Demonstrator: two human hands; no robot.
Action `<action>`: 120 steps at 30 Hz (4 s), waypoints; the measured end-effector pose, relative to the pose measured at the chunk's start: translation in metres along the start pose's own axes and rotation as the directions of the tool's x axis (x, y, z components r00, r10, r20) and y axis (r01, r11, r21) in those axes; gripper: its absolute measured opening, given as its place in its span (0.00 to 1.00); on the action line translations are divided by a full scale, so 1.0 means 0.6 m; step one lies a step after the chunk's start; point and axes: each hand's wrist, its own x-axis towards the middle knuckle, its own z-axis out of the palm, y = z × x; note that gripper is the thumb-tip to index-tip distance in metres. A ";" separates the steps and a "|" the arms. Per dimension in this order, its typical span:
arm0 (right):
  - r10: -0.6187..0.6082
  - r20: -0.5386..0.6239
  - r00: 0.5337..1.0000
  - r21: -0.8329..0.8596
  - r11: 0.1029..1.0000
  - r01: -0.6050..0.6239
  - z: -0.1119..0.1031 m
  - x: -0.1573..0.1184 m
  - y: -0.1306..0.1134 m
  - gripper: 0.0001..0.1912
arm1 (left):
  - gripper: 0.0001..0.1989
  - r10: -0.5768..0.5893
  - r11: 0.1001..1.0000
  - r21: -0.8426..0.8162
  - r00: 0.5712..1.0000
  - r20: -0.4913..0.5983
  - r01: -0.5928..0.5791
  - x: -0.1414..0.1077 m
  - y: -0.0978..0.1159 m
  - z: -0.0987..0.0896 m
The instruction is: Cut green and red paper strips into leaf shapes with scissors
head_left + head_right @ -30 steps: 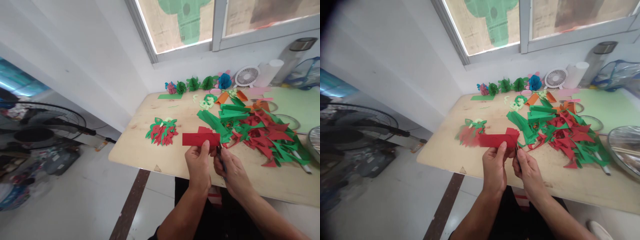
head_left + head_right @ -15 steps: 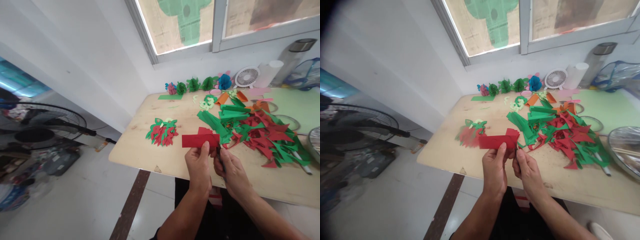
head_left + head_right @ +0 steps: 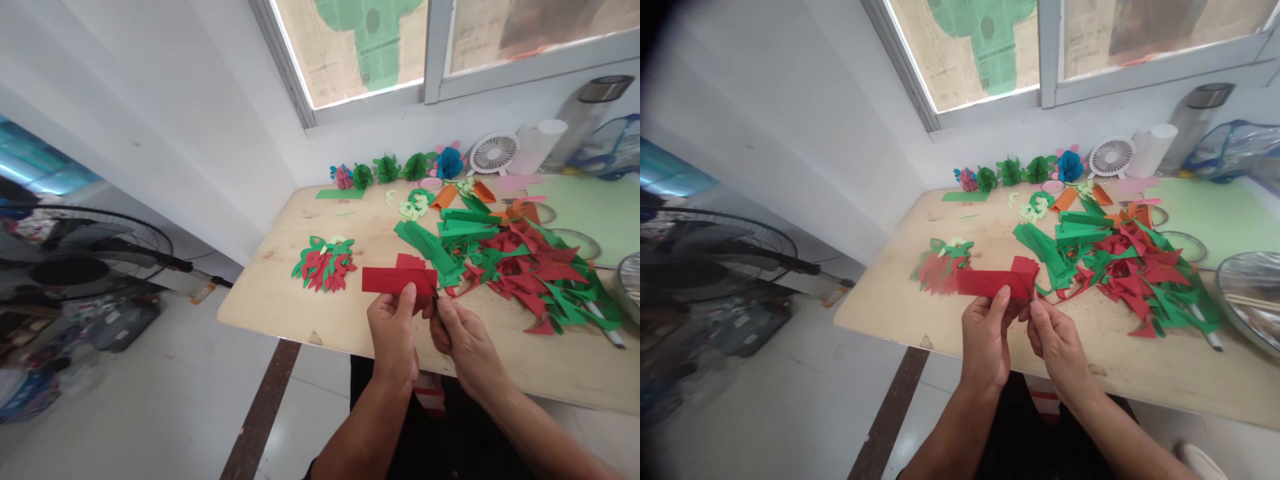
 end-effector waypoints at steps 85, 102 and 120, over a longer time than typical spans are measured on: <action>0.030 -0.040 0.999 -0.092 0.995 -0.034 -0.006 0.001 0.000 0.22 | 0.09 -0.066 0.976 0.217 0.973 0.220 0.017 0.015 0.003 -0.024; 0.022 -0.035 0.999 -0.071 0.997 -0.024 -0.006 0.001 0.002 0.21 | 0.08 -0.061 0.978 0.209 0.971 0.231 0.012 0.014 0.003 -0.019; 0.014 -0.053 0.999 -0.082 0.996 -0.018 -0.004 0.001 0.000 0.22 | 0.09 -0.069 0.983 0.180 0.979 0.190 0.034 0.013 0.002 -0.017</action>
